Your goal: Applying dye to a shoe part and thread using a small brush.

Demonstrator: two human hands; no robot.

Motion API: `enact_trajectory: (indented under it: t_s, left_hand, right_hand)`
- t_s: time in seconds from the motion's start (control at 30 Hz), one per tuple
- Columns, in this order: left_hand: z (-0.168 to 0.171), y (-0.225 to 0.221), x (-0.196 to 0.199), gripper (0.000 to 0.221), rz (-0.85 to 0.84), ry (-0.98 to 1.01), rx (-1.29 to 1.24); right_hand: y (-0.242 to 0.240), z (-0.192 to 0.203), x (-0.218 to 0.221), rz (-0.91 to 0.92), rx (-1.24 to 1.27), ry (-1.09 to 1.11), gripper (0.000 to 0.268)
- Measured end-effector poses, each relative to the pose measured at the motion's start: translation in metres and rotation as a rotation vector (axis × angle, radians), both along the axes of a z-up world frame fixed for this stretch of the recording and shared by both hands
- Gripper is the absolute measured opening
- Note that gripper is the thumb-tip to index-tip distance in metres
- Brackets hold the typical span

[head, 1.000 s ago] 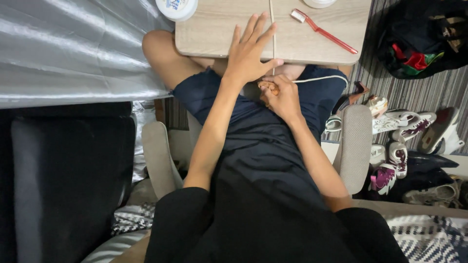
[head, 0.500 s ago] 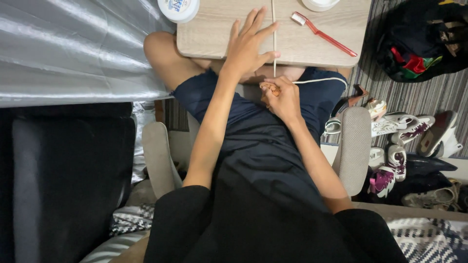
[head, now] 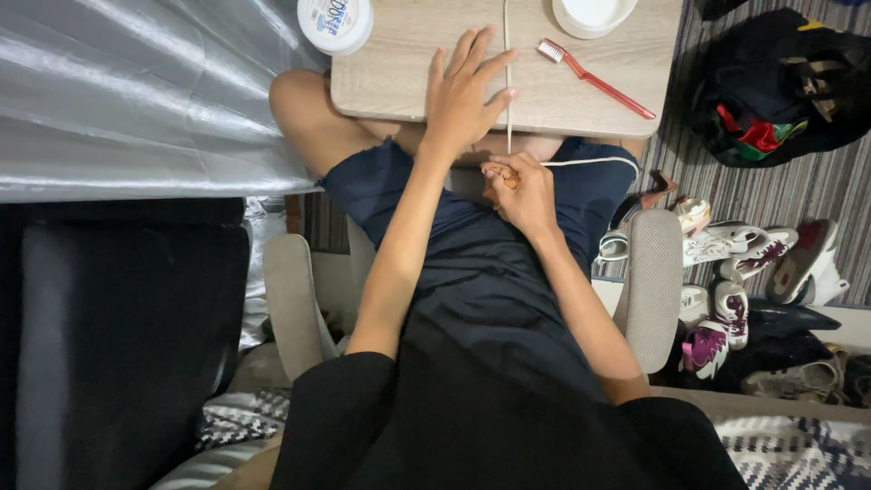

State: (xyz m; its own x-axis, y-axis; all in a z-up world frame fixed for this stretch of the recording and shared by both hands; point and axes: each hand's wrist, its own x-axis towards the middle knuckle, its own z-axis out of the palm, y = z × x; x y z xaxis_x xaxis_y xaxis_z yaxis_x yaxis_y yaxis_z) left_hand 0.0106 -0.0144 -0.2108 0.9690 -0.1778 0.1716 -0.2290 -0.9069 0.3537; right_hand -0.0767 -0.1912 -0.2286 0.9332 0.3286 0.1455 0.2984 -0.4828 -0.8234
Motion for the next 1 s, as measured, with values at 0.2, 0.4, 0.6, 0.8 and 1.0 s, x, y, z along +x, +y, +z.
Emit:
enact_trajectory:
  t_s: [0.2, 0.4, 0.6, 0.8, 1.0]
  left_hand:
    - [-0.01, 0.001, -0.001, 0.048, 0.028, -0.131, -0.001]
    - [-0.002, 0.001, -0.004, 0.051, 0.021, -0.166, -0.022]
    - [-0.004, 0.0, -0.004, 0.04, 0.009, -0.164, -0.094]
    - [-0.002, 0.0, -0.004, 0.038, 0.012, -0.136, -0.111]
    - [-0.006, 0.0, -0.003, 0.033, 0.019, -0.141, -0.117]
  right_hand:
    - [0.0, 0.0, 0.0, 0.012, -0.007, 0.01, 0.023]
    - [0.0, 0.0, 0.0, 0.018, -0.012, -0.009, 0.025]
    - [-0.004, -0.012, -0.002, 0.008, -0.071, -0.027, 0.027]
    - [0.002, 0.02, -0.01, -0.125, -0.071, -0.044, 0.02]
    - [0.003, 0.04, -0.011, -0.326, -0.015, -0.147, 0.014]
